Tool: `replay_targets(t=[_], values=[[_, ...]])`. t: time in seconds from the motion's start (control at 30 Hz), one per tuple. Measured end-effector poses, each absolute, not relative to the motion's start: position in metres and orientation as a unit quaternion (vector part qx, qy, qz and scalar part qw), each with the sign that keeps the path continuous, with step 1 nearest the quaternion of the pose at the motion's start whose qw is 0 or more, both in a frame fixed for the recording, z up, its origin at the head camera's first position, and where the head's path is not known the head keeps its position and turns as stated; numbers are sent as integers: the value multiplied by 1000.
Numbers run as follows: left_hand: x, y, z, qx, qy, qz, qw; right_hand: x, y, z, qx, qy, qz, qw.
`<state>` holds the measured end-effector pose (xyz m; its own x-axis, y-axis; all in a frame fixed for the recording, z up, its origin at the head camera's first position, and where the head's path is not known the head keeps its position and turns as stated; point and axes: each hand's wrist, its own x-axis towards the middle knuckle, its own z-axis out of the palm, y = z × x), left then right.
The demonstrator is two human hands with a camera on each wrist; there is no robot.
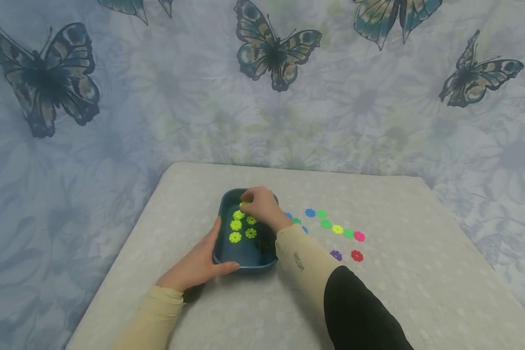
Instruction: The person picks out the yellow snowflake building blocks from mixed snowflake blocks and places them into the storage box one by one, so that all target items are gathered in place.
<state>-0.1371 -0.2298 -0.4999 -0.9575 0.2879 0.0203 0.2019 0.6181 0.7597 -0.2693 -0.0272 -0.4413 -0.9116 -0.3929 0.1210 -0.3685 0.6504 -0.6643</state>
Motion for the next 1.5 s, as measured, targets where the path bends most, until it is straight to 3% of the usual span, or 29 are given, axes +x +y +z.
replay_targets(t=[0.77,1.37,1.5], values=[[-138,-231,-502,152,890,427,48,-275,-28,-473,-226,948,-221,51],[-140,-230,-503,147,896,417,45,-268,-31,-471,-228,962,-145,46],[-139,-229,-505,143,898,415,45,-266,-30,-470,-233,961,-145,16]])
